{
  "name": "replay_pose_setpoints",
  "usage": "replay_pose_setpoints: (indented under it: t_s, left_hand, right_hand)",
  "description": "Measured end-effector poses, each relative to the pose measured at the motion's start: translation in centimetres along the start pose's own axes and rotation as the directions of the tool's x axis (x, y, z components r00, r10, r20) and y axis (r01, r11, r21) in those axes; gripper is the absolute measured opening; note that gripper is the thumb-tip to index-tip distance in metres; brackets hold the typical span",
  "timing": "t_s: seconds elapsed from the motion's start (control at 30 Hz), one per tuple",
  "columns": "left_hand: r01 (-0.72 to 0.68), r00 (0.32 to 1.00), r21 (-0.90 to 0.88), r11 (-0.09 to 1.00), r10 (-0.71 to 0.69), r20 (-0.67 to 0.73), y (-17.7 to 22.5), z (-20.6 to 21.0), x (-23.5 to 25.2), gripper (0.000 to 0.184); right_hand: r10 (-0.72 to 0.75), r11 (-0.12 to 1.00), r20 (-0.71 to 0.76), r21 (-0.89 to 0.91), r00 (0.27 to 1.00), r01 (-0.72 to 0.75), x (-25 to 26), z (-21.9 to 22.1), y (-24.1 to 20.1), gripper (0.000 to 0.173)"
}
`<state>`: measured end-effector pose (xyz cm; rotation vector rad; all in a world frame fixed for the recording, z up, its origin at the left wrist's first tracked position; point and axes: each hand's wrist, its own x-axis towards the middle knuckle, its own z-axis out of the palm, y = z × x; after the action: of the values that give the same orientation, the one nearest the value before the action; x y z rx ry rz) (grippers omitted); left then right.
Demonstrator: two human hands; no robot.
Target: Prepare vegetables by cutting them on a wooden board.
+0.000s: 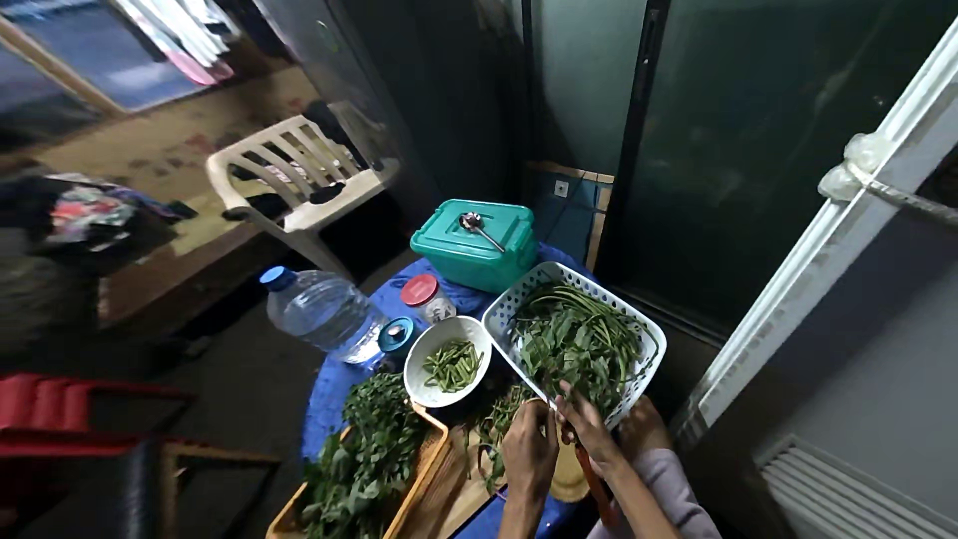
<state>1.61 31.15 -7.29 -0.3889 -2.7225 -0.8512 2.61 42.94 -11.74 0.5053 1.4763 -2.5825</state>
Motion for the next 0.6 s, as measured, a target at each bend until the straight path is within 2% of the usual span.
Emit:
replay_pose_setpoints:
  t_s: [0.2, 0.37, 0.47, 0.6]
  left_hand:
    - [-0.037, 0.998, 0.033, 0.999, 0.039, -0.041, 0.6, -0.1, -1.4, 0.01]
    - [-0.023, 0.999, 0.011, 1.0, 0.023, -0.039, 0.8, -0.2, -2.0, 0.012]
    - [0.028, 1.0, -0.057, 0.998, -0.028, -0.004, 0.6, -0.9, -2.1, 0.013]
    - [0.086, 0.996, -0.128, 0.988, -0.086, 0.004, -0.1, -1.7, -2.1, 0.015]
  right_hand:
    - [-0.087, 0.995, -0.172, 0.024, 0.981, 0.092, 0.7, 0.1, 0.2, 0.043]
    - [-0.055, 0.998, -0.21, 0.028, 0.976, 0.063, 0.9, -0.3, 0.1, 0.038]
    - [0.017, 0.995, -0.256, 0.101, 0.967, 0.009, 0.9, 0.2, -0.3, 0.034]
    - [0.069, 0.985, -0.29, 0.174, 0.955, -0.019, 1.2, 0.5, -0.2, 0.039]
